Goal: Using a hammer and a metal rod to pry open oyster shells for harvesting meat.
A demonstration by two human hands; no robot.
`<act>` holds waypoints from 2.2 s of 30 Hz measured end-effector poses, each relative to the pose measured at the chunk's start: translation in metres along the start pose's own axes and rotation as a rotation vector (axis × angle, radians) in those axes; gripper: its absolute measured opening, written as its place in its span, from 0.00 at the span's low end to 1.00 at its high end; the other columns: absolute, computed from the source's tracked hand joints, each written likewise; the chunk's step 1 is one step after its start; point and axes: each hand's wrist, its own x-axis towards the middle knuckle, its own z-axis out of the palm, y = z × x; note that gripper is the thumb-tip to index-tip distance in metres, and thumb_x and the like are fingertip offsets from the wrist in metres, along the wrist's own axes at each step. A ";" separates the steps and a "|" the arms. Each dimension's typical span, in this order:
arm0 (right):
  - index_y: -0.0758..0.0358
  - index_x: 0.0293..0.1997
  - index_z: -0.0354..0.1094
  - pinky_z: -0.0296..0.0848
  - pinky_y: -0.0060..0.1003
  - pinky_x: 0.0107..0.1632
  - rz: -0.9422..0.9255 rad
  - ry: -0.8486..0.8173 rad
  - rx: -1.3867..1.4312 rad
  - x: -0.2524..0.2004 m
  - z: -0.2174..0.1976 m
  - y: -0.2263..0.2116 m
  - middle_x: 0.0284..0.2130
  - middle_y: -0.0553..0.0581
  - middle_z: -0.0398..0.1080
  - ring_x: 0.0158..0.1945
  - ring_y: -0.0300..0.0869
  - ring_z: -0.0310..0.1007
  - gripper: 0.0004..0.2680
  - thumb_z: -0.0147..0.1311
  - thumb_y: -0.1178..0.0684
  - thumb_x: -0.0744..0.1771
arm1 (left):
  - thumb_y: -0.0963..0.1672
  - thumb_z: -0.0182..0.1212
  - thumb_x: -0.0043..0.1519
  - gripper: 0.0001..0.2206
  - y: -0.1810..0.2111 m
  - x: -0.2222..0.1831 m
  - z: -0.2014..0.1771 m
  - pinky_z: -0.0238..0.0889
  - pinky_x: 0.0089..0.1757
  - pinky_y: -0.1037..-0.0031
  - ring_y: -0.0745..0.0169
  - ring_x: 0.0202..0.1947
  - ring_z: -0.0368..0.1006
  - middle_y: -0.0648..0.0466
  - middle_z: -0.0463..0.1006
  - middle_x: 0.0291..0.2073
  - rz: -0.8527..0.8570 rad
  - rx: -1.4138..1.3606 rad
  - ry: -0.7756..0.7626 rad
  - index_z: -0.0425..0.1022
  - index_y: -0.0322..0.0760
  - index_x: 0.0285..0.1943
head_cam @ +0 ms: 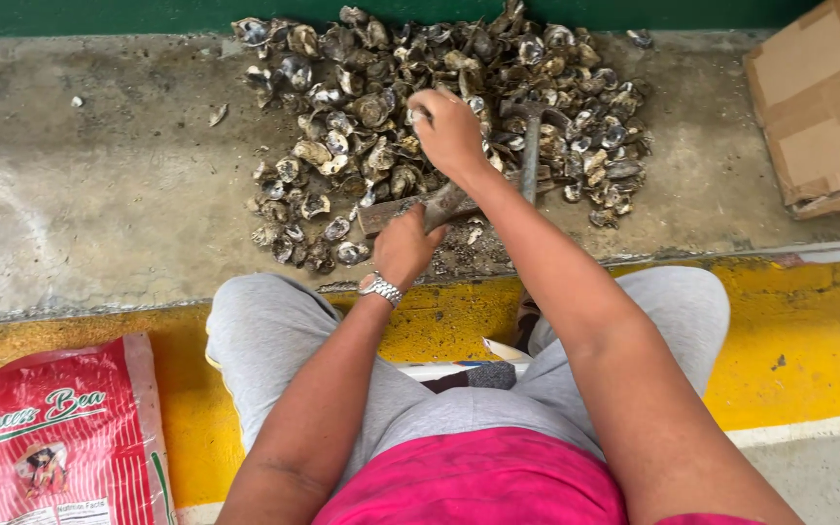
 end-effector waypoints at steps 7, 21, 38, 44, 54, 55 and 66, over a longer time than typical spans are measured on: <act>0.61 0.43 0.76 0.65 0.54 0.58 -0.052 -0.270 -0.248 0.060 0.102 0.017 0.54 0.68 0.67 0.60 0.60 0.64 0.08 0.55 0.64 0.64 | 0.50 0.67 0.59 0.16 -0.002 -0.004 -0.007 0.72 0.37 0.60 0.50 0.33 0.80 0.43 0.83 0.32 0.075 -0.091 0.071 0.76 0.35 0.47; 0.63 0.26 0.78 0.50 0.59 0.68 -0.040 -0.437 -0.603 0.049 0.144 0.000 0.59 0.70 0.62 0.65 0.60 0.57 0.03 0.62 0.65 0.57 | 0.45 0.67 0.56 0.10 -0.019 0.005 0.015 0.72 0.38 0.57 0.42 0.34 0.79 0.40 0.82 0.32 0.171 -0.151 0.140 0.79 0.31 0.36; 0.60 0.49 0.75 0.74 0.31 0.37 0.413 -0.239 0.281 -0.041 -0.048 0.034 0.39 0.55 0.77 0.35 0.35 0.73 0.08 0.55 0.60 0.66 | 0.54 0.63 0.60 0.22 -0.008 0.009 -0.002 0.70 0.30 0.67 0.65 0.25 0.75 0.49 0.82 0.29 -0.048 -0.119 -0.087 0.75 0.38 0.55; 0.69 0.49 0.73 0.71 0.29 0.31 0.868 0.028 1.170 -0.082 -0.117 0.032 0.38 0.59 0.73 0.28 0.35 0.67 0.06 0.58 0.59 0.69 | 0.53 0.61 0.62 0.22 -0.014 0.010 -0.013 0.68 0.25 0.72 0.68 0.21 0.73 0.50 0.80 0.29 -0.064 -0.155 -0.029 0.74 0.36 0.57; 0.54 0.56 0.72 0.65 0.27 0.22 0.566 -0.353 -0.125 -0.101 -0.041 0.057 0.47 0.59 0.76 0.19 0.32 0.62 0.11 0.51 0.60 0.68 | 0.54 0.63 0.61 0.24 -0.031 0.007 -0.032 0.67 0.24 0.72 0.67 0.19 0.72 0.51 0.78 0.24 -0.032 -0.043 0.025 0.72 0.35 0.58; 0.53 0.56 0.72 0.67 0.26 0.23 0.517 -0.374 -0.151 -0.102 -0.034 0.063 0.48 0.60 0.75 0.19 0.33 0.62 0.12 0.51 0.60 0.68 | 0.55 0.63 0.60 0.25 -0.034 0.007 -0.031 0.66 0.24 0.71 0.67 0.19 0.71 0.53 0.76 0.22 -0.023 -0.006 0.038 0.72 0.35 0.58; 0.61 0.48 0.67 0.70 0.31 0.31 0.237 0.007 -0.674 -0.102 -0.051 0.106 0.37 0.58 0.69 0.34 0.38 0.65 0.14 0.63 0.51 0.61 | 0.56 0.65 0.59 0.25 -0.044 -0.013 -0.028 0.65 0.28 0.70 0.67 0.20 0.70 0.55 0.74 0.19 0.061 0.056 0.056 0.75 0.33 0.53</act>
